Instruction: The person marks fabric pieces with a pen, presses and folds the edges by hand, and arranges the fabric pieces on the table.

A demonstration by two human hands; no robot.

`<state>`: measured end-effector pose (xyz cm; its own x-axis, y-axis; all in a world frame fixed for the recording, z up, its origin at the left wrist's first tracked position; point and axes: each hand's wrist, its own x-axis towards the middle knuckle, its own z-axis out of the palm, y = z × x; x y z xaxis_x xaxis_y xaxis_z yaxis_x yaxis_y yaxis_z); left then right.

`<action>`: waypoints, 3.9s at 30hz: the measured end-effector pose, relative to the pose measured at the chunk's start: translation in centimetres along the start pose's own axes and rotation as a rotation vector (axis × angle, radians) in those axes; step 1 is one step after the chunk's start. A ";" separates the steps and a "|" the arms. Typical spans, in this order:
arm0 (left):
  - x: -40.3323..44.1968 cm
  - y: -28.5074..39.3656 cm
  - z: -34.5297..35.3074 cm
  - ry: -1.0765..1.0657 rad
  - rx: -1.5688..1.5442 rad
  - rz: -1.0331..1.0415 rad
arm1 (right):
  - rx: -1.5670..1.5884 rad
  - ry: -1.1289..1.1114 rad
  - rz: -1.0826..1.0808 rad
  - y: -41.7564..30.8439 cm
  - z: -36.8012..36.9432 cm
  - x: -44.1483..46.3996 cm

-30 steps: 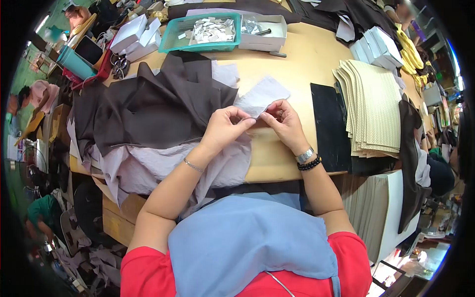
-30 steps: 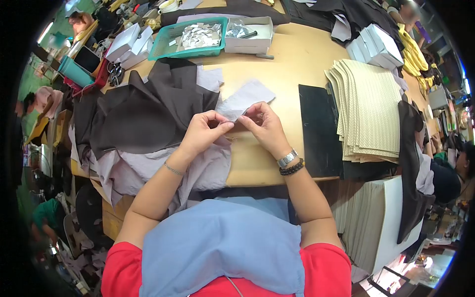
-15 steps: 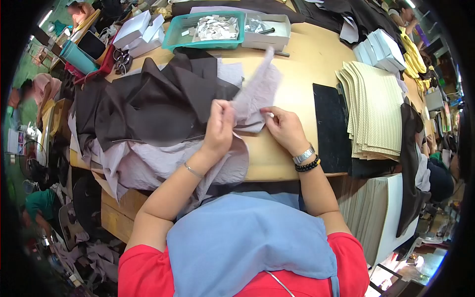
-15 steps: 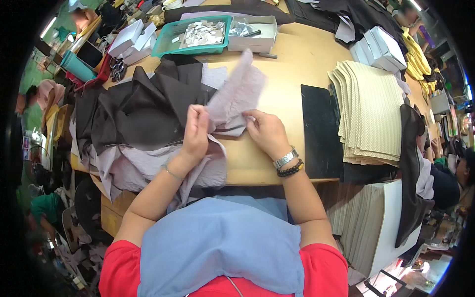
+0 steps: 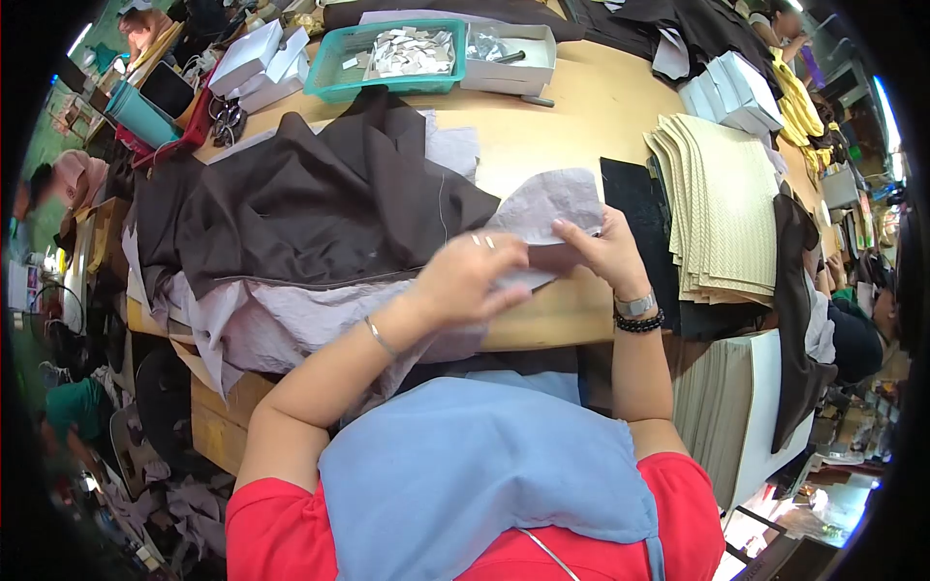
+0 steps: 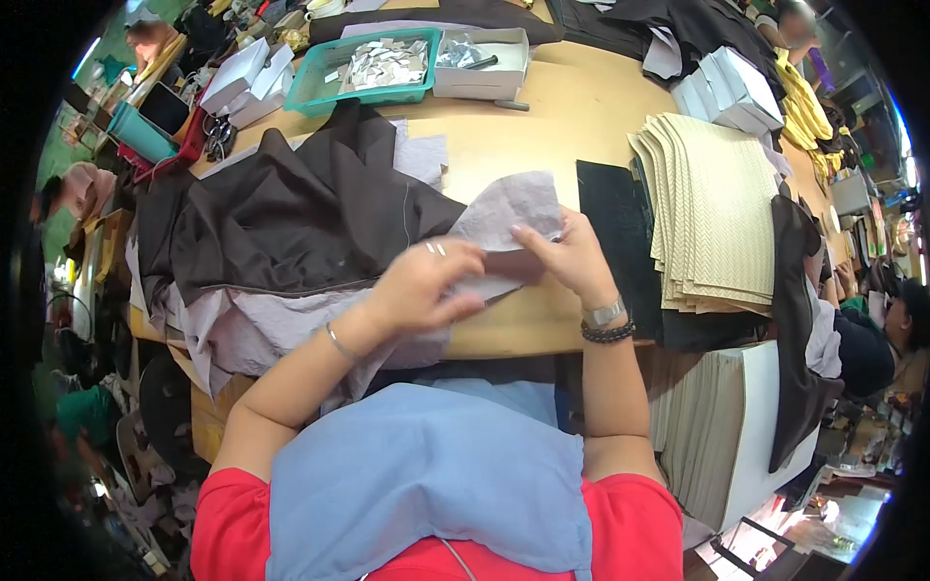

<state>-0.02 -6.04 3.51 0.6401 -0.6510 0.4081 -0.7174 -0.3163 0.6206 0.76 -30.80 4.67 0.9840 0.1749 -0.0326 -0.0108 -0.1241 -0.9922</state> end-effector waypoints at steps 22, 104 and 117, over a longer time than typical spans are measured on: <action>3.3 -8.2 -5.4 -0.108 -0.909 -0.520 | 0.094 0.071 0.111 1.2 -0.7 0.5; 4.0 -5.5 1.6 -0.090 0.306 -0.252 | -0.711 0.147 -0.233 -0.9 -1.4 3.3; 3.9 -5.8 1.8 -0.065 0.310 -0.231 | -0.900 0.367 -0.232 -0.3 -6.5 3.1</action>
<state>6.10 -8.00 0.31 0.7831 -0.5771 0.2319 -0.6116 -0.6467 0.4559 4.94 -36.61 5.66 0.9402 -0.0046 0.3406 0.1782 -0.8456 -0.5033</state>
